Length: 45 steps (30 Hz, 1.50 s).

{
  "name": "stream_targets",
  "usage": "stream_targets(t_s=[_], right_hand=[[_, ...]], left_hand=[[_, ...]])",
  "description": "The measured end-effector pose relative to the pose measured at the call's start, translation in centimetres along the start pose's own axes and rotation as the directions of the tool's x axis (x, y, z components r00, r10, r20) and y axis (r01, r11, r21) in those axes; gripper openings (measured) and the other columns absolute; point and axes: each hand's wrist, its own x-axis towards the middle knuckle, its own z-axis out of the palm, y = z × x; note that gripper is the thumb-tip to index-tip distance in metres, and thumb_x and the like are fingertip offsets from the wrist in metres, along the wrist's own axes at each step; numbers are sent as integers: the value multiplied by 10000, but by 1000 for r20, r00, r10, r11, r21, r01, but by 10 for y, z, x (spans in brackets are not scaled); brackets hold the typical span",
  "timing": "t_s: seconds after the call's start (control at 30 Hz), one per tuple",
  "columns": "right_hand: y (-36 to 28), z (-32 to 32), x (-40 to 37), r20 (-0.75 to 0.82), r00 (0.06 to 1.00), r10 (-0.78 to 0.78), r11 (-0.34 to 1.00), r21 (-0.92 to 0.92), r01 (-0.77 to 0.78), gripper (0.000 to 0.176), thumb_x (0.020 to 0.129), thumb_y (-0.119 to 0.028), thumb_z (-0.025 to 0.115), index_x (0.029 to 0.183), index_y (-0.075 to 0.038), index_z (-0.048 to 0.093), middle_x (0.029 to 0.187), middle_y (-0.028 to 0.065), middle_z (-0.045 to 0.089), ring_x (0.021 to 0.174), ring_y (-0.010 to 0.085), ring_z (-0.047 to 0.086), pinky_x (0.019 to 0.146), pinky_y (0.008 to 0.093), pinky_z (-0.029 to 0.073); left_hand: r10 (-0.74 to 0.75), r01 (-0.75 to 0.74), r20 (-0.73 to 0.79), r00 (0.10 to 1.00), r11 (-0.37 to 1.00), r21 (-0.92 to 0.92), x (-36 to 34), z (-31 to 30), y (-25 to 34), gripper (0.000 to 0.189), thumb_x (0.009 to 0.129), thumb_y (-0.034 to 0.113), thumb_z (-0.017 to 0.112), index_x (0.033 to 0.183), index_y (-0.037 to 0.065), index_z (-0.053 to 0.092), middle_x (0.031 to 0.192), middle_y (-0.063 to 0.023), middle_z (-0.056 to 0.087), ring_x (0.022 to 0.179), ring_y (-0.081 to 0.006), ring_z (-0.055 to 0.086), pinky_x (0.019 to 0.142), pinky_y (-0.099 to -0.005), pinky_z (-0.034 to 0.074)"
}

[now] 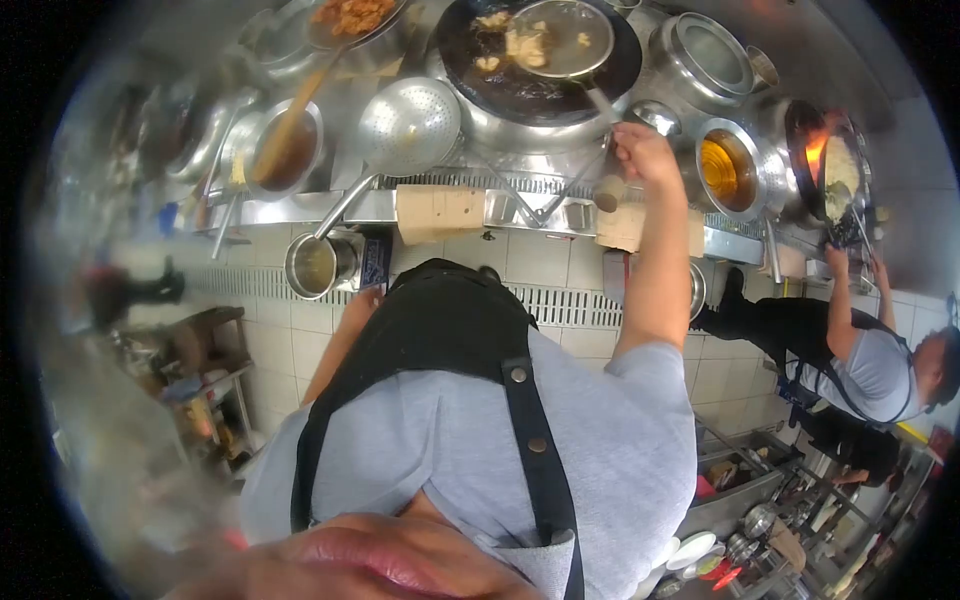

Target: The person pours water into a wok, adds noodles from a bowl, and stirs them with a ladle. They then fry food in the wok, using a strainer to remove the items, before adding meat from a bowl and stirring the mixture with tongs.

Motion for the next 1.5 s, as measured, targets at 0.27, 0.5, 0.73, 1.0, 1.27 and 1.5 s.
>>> stream_targets(t_s=[0.27,0.5,0.73,1.0,1.27,1.5], right_hand=[[-39,13,19,-124,992,-24,881,-472,-38,393,917,-153,641,1276,7,650,664,28,579,449,124,463,406,303,343],[-26,-16,30,126,986,110,920,-388,-53,444,958,-172,638,1369,-10,596,634,-9,540,399,72,378,383,260,263],[-60,-6,-18,216,953,212,934,-330,-133,430,980,-197,640,1362,-5,596,628,-31,506,414,53,358,388,236,249],[-7,19,-20,213,971,110,977,157,-146,383,1005,-139,613,1344,24,544,646,-48,441,432,29,321,375,199,220],[-24,35,-64,57,998,-9,976,218,-3,410,985,-184,644,1324,37,580,621,-41,457,436,50,333,397,233,229],[19,58,-71,27,995,94,941,324,-97,358,1015,-233,625,1256,29,585,621,-23,461,414,57,337,378,223,244]], left_hand=[[-206,118,229,951,930,348,-102,50,-196,287,965,335,614,1085,89,699,828,-121,701,733,-262,680,635,-408,543],[-575,473,138,806,487,-735,-57,60,-173,311,935,313,679,1043,23,644,813,-78,663,651,-181,661,528,-302,517],[-178,195,81,981,892,-409,-6,45,-70,436,909,311,702,1184,-24,656,1027,-166,748,982,-245,718,873,-343,544],[61,-51,81,995,991,-125,3,57,-148,335,901,299,712,1059,3,700,924,-115,730,774,-229,709,728,-391,551],[89,-89,-23,996,996,16,-14,69,-182,205,876,213,704,1002,51,702,933,-119,711,829,-281,700,690,-404,567],[27,-27,-1,1000,998,-50,-24,75,-132,272,918,270,666,1040,31,707,941,-146,736,875,-276,717,772,-405,558]])
